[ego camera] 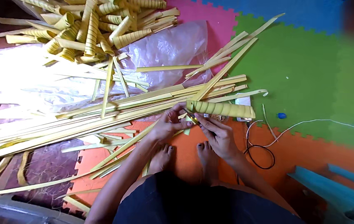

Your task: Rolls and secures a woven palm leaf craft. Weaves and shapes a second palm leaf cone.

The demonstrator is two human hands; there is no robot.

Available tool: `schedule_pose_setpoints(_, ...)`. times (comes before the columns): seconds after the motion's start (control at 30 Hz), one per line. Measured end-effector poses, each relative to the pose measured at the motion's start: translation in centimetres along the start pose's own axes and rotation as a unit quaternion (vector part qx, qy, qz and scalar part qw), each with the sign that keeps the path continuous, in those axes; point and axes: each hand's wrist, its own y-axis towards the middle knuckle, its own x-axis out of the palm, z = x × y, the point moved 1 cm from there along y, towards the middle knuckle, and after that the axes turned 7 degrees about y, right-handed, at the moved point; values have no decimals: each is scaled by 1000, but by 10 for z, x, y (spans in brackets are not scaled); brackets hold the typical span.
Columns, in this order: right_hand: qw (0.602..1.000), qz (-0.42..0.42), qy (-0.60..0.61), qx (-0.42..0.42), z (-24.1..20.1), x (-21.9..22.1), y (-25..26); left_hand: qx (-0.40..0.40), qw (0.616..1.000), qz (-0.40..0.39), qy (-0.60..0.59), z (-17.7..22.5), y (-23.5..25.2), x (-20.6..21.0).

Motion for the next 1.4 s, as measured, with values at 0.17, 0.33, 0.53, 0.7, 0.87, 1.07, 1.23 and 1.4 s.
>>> schedule_pose_setpoints(0.17,999,-8,-2,46,15,-8,-20,199,898,260,293,39,36,-73)
schedule_pose_setpoints(0.33,981,-70,-119,134,91,-2,-79,61,777,298,551,15,49,-80)
schedule_pose_setpoints(0.53,947,-173,-208,175,127,1,-111,-165,714,23,680,-98,58,-23)
schedule_pose_setpoints(0.7,969,-94,-52,224,84,9,-66,-102,830,63,544,-52,36,-24)
schedule_pose_setpoints(0.87,781,32,402,476,27,21,7,5,906,-49,421,-14,-11,-19)
schedule_pose_setpoints(1.07,808,163,383,416,47,-23,41,-153,795,-42,585,-23,-82,-104)
schedule_pose_setpoints(1.23,882,205,314,284,40,-71,35,-415,546,1,728,1,-97,-66)
schedule_pose_setpoints(1.4,906,81,322,264,-14,-21,24,106,747,3,656,25,-23,21)
